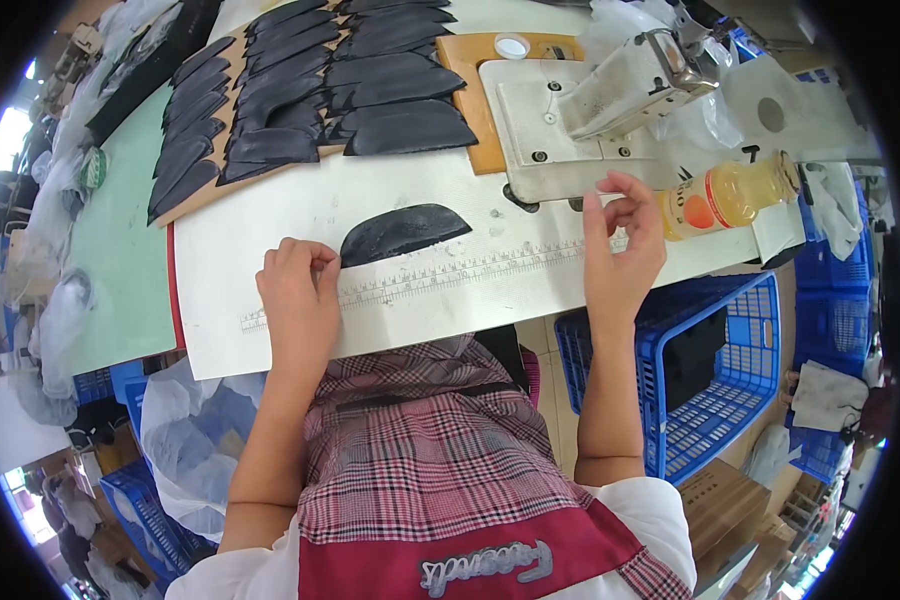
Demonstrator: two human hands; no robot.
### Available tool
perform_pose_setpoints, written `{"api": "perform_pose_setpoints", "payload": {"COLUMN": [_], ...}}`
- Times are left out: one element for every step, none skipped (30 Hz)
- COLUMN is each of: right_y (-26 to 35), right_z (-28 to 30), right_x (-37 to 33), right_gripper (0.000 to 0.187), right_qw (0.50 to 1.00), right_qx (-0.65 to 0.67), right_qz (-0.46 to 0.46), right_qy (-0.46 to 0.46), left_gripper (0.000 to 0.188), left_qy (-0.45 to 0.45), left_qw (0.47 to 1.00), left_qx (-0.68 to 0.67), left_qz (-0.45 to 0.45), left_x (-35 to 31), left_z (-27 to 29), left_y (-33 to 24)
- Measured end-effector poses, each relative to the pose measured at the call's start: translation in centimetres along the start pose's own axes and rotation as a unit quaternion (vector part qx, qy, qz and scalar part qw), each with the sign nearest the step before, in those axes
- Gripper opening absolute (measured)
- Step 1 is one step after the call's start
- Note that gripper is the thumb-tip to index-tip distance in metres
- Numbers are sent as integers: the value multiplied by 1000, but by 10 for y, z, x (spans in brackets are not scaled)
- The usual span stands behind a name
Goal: The person applies liquid adhesive from a plastic bottle to the edges of black semi-circular fabric pieces. They pick up each piece, apply the liquid along the curved edge, and place it back on a stack. The person also handles a plastic bag containing additional pieces.
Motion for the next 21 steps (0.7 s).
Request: {"api": "perform_pose_setpoints", "payload": {"right_y": [6, 12, 18, 21, 25, 26, 27, 27, 27, 28, 28, 30, 41, 51, 59, 57, 53, 50, 46, 42, 38], "right_z": [-3, -8, -13, -22, -30, -39, -47, -55, -63, -65, -68, -72, -74, -80, -86, -101, -116, -127, -139, -147, -152], "right_x": [1, 3, 5, 5, 6, 5, 5, 4, 3, 8, 13, 20, 29, 39, 48, 65, 82, 98, 110, 122, 129], "right_gripper": [28, 28, 28, 28, 28, 28, 28, 28, 28, 28, 28, 27, 27, 26, 25, 28, 32, 36, 37, 38, 29], "right_qw": [1000, 1000, 999, 998, 996, 993, 990, 987, 984, 985, 986, 987, 981, 968, 949, 940, 929, 914, 894, 870, 861], "right_qx": [-3, -5, -7, -27, -47, -66, -76, -86, -95, -89, -83, -77, -112, -146, -179, -231, -282, -334, -388, -443, -461], "right_qz": [10, 21, 31, 41, 51, 62, 59, 57, 55, 57, 59, 62, 131, 195, 257, 250, 241, 229, 224, 213, 213], "right_qy": [8, 17, 27, 45, 63, 81, 102, 122, 142, 138, 134, 131, 95, 57, 19, 16, 12, 6, 14, 18, 17], "left_gripper": [7, 7, 7, 6, 6, 6, 6, 6, 7, 7, 7, 7, 7, 7, 6, 7, 8, 10, 14, 17, 21], "left_qy": [2, 3, 5, 7, 10, 12, 11, 10, 9, 8, 9, 10, 11, 16, 22, 19, 15, 13, 23, 35, 49], "left_qw": [1000, 1000, 999, 999, 998, 998, 998, 998, 998, 996, 994, 991, 984, 977, 967, 964, 960, 956, 953, 950, 947], "left_qx": [-9, -17, -25, -36, -47, -59, -60, -61, -62, -84, -107, -130, -164, -198, -230, -244, -256, -271, -279, -290, -300], "left_qz": [-11, -21, -29, -29, -29, -28, -23, -19, -16, 4, 24, 43, 64, 83, 103, 108, 113, 116, 115, 108, 100], "left_x": [0, 2, 4, 4, 6, 5, 5, 7, 6, 8, 8, 8, 9, 9, 9, 9, 8, 9, 8, 9, 9], "left_z": [0, 1, 2, 2, 2, 4, 7, 10, 13, 13, 14, 14, 11, 9, 6, 6, 5, 5, 4, 2, 1], "left_y": [-1, -2, -4, -3, -4, -5, -9, -14, -15, -13, -10, -8, -4, 1, 4, 7, 9, 11, 12, 13, 14]}}
Point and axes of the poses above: each hand's wrist, its own x-axis towards the middle knuckle, its own z-axis out of the back of the hand, y = z × x, the point moved 8 cm from there along x, towards the middle knuckle, and after that the axes turned 15 degrees about -z, right-handed, at the moved point
